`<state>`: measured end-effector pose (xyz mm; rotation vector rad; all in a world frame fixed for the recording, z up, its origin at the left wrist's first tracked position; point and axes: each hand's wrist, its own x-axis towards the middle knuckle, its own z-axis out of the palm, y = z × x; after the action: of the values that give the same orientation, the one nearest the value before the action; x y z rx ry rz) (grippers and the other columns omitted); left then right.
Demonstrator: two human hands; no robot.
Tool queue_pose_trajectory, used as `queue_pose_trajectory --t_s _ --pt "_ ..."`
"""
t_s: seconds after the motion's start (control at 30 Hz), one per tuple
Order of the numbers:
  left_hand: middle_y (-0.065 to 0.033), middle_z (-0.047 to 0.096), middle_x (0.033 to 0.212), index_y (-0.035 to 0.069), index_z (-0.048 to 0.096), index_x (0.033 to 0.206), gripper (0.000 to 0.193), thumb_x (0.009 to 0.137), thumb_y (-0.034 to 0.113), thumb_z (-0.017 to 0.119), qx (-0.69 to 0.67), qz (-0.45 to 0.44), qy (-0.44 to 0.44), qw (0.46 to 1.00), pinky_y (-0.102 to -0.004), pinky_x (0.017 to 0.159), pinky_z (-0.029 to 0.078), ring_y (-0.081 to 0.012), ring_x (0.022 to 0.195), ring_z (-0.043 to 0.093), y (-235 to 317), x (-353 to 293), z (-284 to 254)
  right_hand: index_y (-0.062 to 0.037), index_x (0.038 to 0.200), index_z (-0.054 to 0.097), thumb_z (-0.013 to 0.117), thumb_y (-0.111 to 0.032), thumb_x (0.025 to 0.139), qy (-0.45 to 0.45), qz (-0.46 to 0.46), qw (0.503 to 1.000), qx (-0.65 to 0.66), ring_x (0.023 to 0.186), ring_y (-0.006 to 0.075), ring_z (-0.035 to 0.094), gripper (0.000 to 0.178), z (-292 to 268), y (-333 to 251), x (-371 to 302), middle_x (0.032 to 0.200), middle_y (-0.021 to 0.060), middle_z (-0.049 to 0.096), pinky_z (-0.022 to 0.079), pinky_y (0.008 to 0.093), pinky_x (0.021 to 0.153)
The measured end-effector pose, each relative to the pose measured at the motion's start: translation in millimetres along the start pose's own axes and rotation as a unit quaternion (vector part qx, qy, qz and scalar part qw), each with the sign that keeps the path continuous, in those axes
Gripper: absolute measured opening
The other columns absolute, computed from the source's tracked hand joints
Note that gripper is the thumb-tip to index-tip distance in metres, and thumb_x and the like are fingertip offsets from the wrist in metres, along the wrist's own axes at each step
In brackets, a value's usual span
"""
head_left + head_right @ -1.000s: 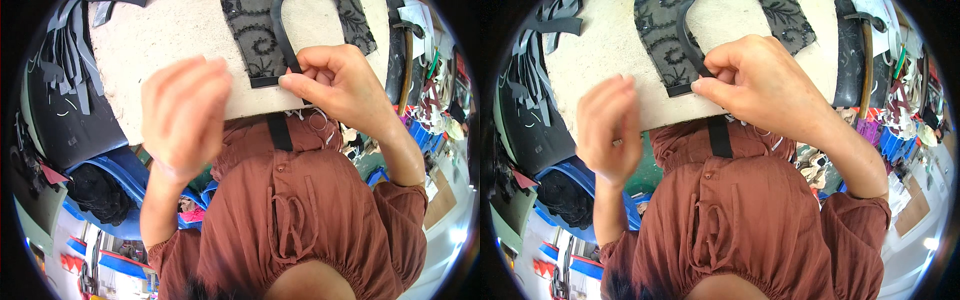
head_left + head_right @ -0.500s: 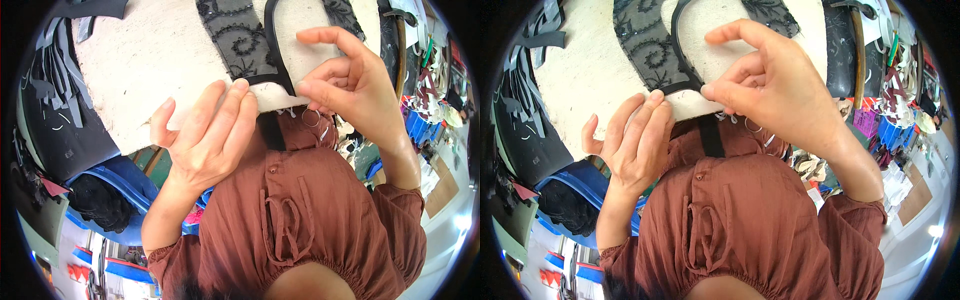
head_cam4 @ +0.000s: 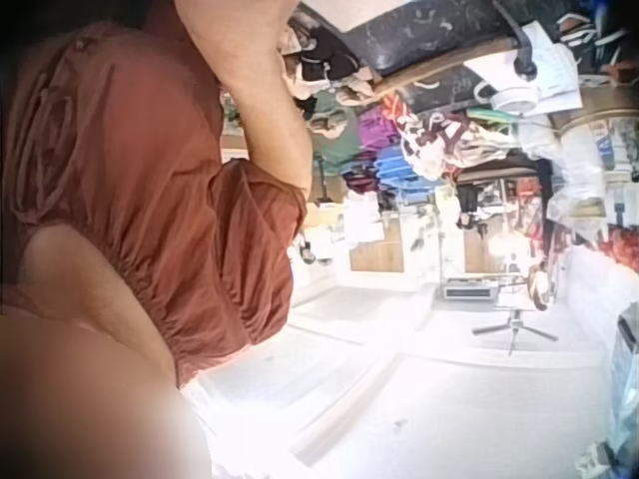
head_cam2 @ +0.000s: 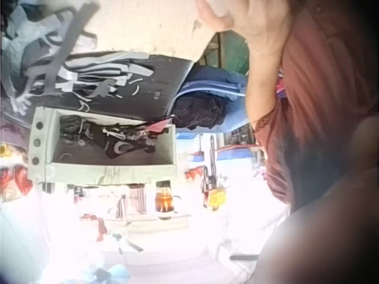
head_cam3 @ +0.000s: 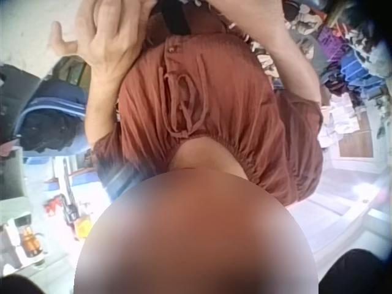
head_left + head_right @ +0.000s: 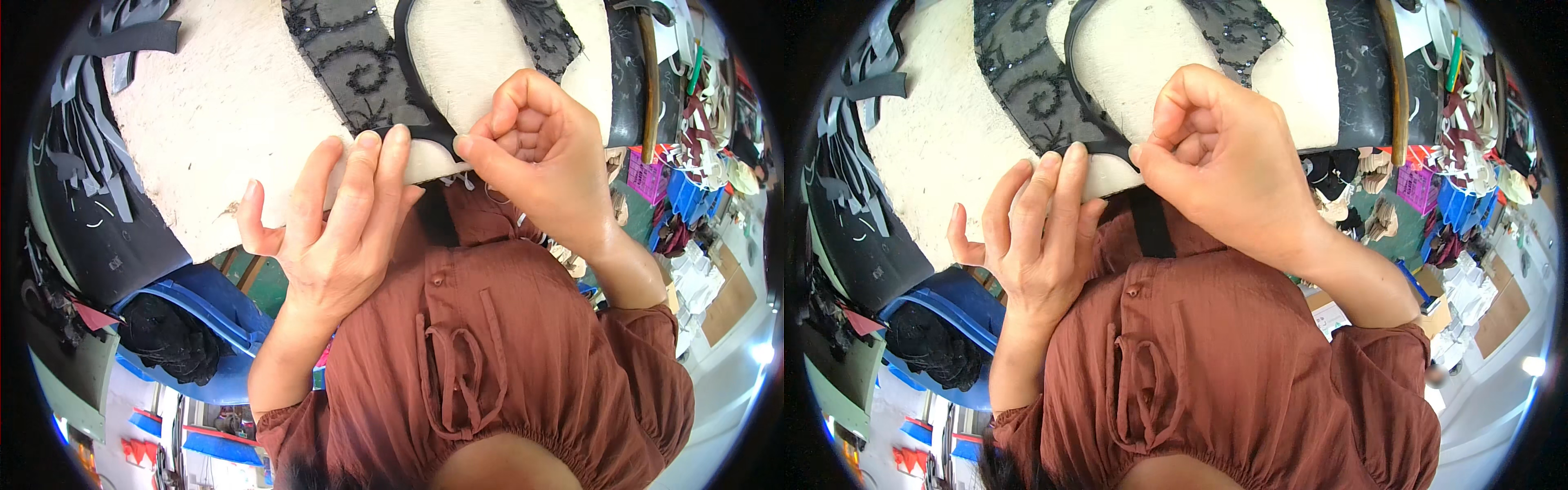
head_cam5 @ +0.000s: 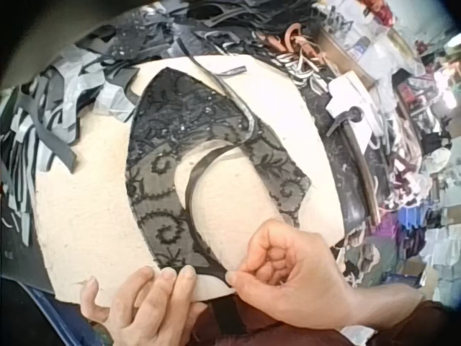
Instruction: Applying lining and adhesive strips to shoe upper components and securing them with a hammer.
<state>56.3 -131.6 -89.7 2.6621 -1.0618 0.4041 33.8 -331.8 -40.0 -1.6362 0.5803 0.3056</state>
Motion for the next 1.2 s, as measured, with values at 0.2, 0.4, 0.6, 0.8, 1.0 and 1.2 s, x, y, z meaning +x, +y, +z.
queue_pose_trajectory --t_s 0.2,0.4,0.6,0.8,1.0,1.2 --pt "0.0044 0.058 0.115 0.029 0.071 0.121 0.050 0.094 0.061 0.046 0.042 -0.001 -0.066 0.997 -0.0512 0.113 0.010 -0.0140 0.112 0.054 6 -2 -6 -0.0068 0.083 0.045 0.069 0.006 0.085 0.029 -0.027 0.997 -0.061 0.069 -0.0005 0.057 0.027 7 3 -3 0.079 -0.0011 0.061 0.048 0.0155 0.061" --pt "0.0028 0.054 0.114 0.034 0.069 0.124 0.058 0.091 0.070 0.039 0.053 -0.013 -0.101 0.993 -0.0536 0.114 0.004 -0.0147 0.114 0.051 12 5 -11 -0.0048 0.081 0.047 0.068 0.004 0.087 0.015 -0.055 0.993 -0.105 0.067 -0.0010 0.056 0.023 6 7 -3 0.076 -0.0026 0.058 0.046 0.0160 0.057" --pt "0.0013 0.053 0.114 0.038 0.068 0.124 0.057 0.089 0.072 0.038 0.058 -0.014 -0.104 0.993 -0.0562 0.115 0.002 -0.0158 0.114 0.051 16 9 -9 -0.0031 0.078 0.053 0.067 -0.001 0.077 0.039 -0.109 0.985 -0.126 0.053 0.0203 0.062 0.014 6 13 4 0.062 0.0081 0.059 0.048 0.0308 0.049" --pt "0.0004 0.053 0.113 0.037 0.069 0.122 0.054 0.089 0.070 0.043 0.077 -0.023 -0.098 0.992 -0.0583 0.116 0.003 -0.0170 0.112 0.053 22 9 -12 -0.0058 0.085 0.060 0.076 -0.011 0.081 0.004 -0.323 0.829 -0.457 0.058 0.0208 0.061 0.018 -14 -29 15 0.069 0.0067 0.059 0.048 0.0301 0.055" --pt "0.0000 0.055 0.112 0.032 0.070 0.119 0.048 0.086 0.064 0.055 0.030 -0.046 -0.115 0.992 -0.0570 0.115 0.008 -0.0187 0.110 0.055 24 22 -19 -0.0009 0.084 0.066 0.066 -0.022 0.089 -0.119 -0.457 0.701 -0.535 0.085 0.0271 0.060 0.022 -21 -85 85 0.081 0.0114 0.062 0.046 0.0379 0.082" --pt "0.0012 0.061 0.108 0.017 0.074 0.108 0.037 0.079 0.040 0.076 -0.075 -0.046 -0.006 0.996 -0.0400 0.092 0.034 -0.0191 0.097 0.057 26 23 -5 -0.0016 0.090 0.063 0.067 -0.020 0.088 -0.318 -0.431 0.726 -0.431 0.091 0.0300 0.057 0.019 -24 -115 96 0.090 0.0135 0.059 0.044 0.0371 0.087"
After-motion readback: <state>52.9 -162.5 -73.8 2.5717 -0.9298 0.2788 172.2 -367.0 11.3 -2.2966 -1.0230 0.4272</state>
